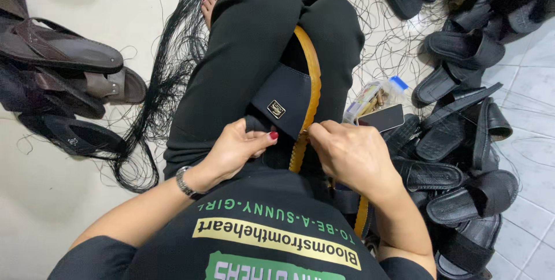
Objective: The person sits on the floor and sews a black slip-on shoe with a yellow sole using a needle and thread. They repeatedly push the needle through the shoe's upper and pull the thread to secure it, occasionally adjusting the shoe's position on their lap.
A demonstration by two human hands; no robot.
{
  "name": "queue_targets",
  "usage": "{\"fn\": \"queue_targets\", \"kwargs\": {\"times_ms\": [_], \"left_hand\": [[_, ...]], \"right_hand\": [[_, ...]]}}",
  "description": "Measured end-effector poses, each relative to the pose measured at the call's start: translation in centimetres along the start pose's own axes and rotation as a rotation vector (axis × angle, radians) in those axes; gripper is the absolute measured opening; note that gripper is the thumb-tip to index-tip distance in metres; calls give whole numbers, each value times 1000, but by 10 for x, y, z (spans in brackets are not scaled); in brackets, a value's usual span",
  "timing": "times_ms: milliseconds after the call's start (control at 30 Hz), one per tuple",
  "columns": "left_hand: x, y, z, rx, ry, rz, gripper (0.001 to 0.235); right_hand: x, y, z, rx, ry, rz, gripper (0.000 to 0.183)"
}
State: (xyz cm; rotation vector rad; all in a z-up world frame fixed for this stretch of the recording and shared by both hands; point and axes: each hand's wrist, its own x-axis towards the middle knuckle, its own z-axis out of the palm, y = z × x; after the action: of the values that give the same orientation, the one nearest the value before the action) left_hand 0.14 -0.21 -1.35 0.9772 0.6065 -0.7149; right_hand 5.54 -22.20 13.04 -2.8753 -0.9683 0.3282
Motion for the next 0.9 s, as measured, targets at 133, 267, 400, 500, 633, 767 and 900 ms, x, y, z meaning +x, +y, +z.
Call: {"fn": "queue_targets", "kwargs": {"times_ms": [133,267,400,500,633,767,900], "left_hand": [[-16,37,36,81,-68,56,24],[-16,37,17,249,-106,184,24],[-24,32,-8,283,20,289,20],[-21,41,-7,232,98,237,30],[-25,42,-6,237,30,289,29],[-20,32,-11,237,24,316,28],[-25,37,-7,273,65,346,34]], "right_hand": [[-12,-6,2,23,-16,24,8],[-58,-15,-25,-130,-152,245,41],[-83,1,-5,350,-24,274,30],[-50,-1,37,920,327,304,24],[-37,14,78,1331,336,139,3],[-46,28,32,1217,31,-35,9],[-53,12,19,286,0,203,37]]}}
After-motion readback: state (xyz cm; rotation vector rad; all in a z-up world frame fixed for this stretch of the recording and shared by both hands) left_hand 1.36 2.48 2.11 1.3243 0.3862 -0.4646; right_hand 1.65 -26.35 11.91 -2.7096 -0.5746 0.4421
